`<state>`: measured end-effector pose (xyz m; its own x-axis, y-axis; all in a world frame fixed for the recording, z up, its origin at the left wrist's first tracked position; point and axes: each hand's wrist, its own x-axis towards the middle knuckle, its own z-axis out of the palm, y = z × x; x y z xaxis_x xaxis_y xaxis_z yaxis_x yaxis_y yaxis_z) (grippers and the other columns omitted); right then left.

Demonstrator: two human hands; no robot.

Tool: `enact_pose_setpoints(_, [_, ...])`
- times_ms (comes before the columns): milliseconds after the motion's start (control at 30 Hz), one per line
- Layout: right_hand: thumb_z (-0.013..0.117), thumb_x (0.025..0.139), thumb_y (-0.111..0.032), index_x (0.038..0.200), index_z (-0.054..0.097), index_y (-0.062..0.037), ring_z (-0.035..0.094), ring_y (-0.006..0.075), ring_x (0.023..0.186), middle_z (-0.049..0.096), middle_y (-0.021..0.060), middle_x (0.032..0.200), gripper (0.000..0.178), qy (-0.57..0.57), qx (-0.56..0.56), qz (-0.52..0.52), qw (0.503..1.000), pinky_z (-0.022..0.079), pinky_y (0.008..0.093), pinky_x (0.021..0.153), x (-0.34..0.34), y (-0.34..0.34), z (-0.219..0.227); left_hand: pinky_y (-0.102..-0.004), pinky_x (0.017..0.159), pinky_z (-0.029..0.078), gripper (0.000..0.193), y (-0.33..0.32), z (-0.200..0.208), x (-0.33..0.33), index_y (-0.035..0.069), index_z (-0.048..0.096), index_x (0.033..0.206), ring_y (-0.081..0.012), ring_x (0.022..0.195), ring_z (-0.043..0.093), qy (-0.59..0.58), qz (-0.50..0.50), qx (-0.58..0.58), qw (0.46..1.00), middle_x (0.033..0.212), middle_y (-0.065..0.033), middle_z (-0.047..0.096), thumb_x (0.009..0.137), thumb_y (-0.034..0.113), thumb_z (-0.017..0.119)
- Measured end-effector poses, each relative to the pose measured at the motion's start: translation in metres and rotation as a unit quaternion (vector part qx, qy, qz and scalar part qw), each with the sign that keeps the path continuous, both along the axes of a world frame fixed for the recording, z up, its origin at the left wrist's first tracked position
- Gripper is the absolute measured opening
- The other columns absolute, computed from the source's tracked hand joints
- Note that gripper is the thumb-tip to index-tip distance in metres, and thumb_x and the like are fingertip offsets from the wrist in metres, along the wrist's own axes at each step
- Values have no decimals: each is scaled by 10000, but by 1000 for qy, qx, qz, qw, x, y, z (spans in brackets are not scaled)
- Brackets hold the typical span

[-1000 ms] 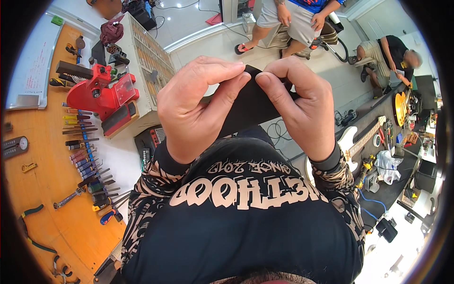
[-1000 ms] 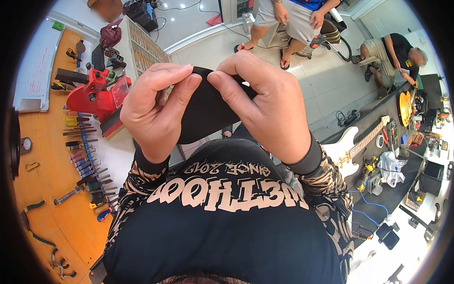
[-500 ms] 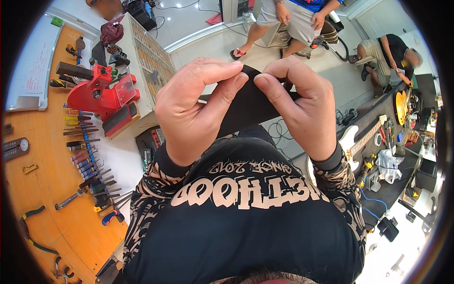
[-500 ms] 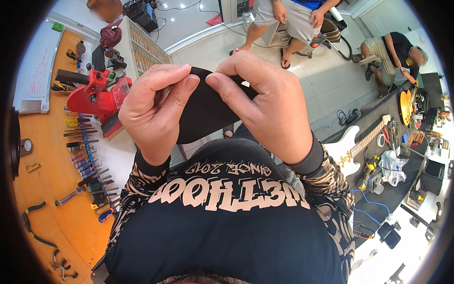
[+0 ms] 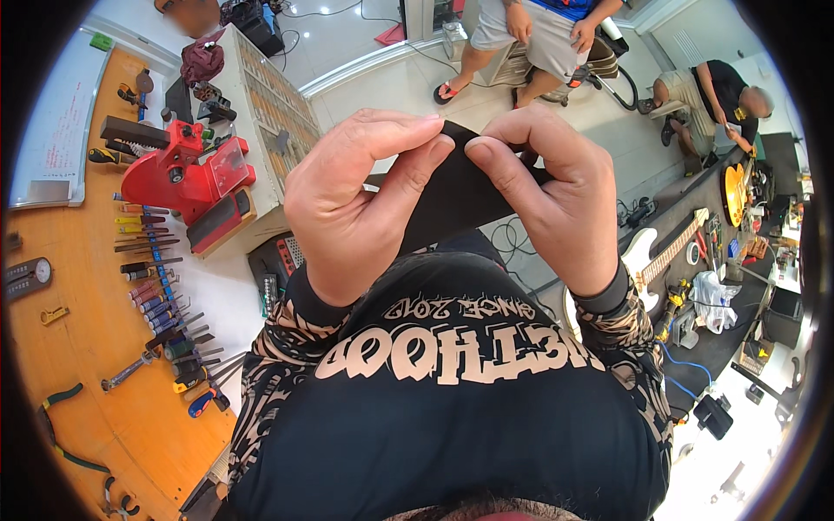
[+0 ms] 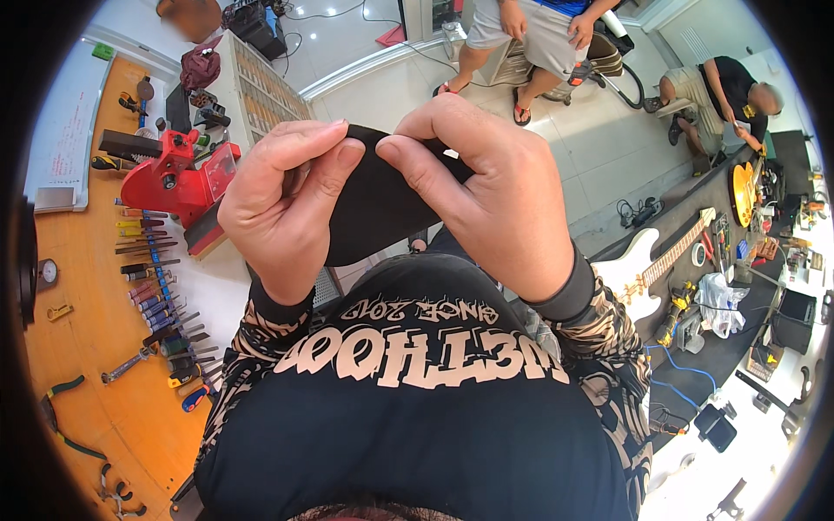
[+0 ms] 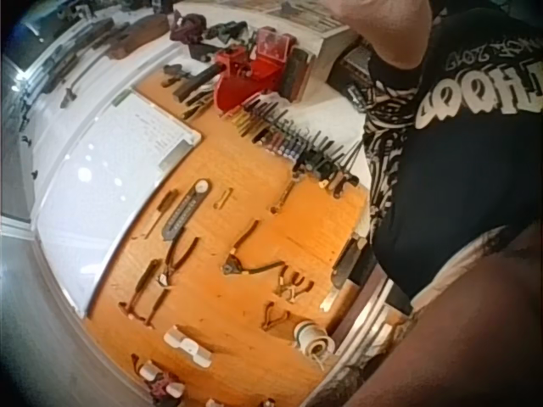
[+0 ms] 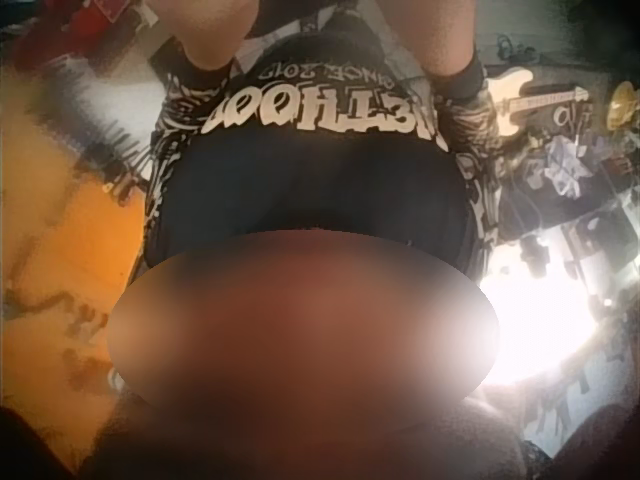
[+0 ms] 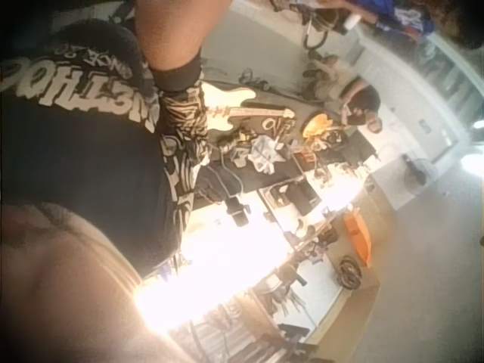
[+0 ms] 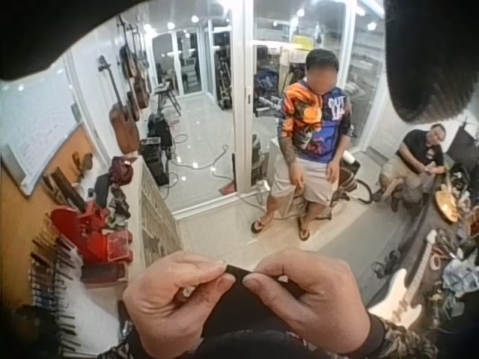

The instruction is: The person manipulates a small orbital sander and then folds and prepares a sheet of sandpaper by hand.

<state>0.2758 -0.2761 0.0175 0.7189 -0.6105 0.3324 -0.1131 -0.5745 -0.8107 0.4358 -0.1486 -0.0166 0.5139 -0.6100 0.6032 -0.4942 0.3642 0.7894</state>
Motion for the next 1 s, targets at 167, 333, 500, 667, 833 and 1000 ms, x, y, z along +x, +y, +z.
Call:
enact_pose_setpoints(167, [867,953,-114,1109,796,-68,754,268,815,777,88,935,177,-50,-25,-13,998,568,356,718,4,3,-5,-296,834,604,239,2,1,-1,-23,818,1119,-205,924,782,13,13,16,1000,1024,-142,825,903,-111,868])
enact_pose_setpoints(333, [847,987,-52,1331,754,-22,735,160,1012,790,75,1111,357,-33,-134,94,986,573,294,896,-3,-11,-8,-282,852,599,212,3,2,1,-13,831,1112,-164,926,766,9,14,18,1000,1023,-105,826,919,-94,868])
enact_pose_setpoints(500, [917,908,-152,1317,745,-60,747,242,1004,777,92,1059,453,-31,-29,70,997,565,356,882,-7,-13,-9,-206,828,542,338,8,5,10,-18,779,1274,-79,898,700,86,44,7,995,1026,-63,807,952,-95,851])
enact_pose_setpoints(667, [918,944,-174,1249,721,-11,689,137,1017,744,41,1097,398,-36,112,75,990,543,299,911,-17,-18,-31,-193,809,555,494,11,3,26,-12,671,1423,-76,875,720,163,22,-42,985,997,-95,825,967,-89,842])
enact_pose_setpoints(833, [891,999,-159,1169,699,-11,672,94,992,742,15,1061,296,-138,259,33,955,535,261,890,-15,-9,-42,-199,831,560,540,9,2,28,11,616,1446,-88,882,722,193,15,-54,980,998,-110,821,967,-101,836])
enact_pose_setpoints(1000, [889,1007,-154,1159,722,-4,698,75,932,782,27,1015,271,-161,328,-10,931,527,219,813,-17,-7,-38,-203,821,554,538,5,3,25,33,577,1429,-91,866,709,229,16,-76,970,998,-112,811,974,-112,823])
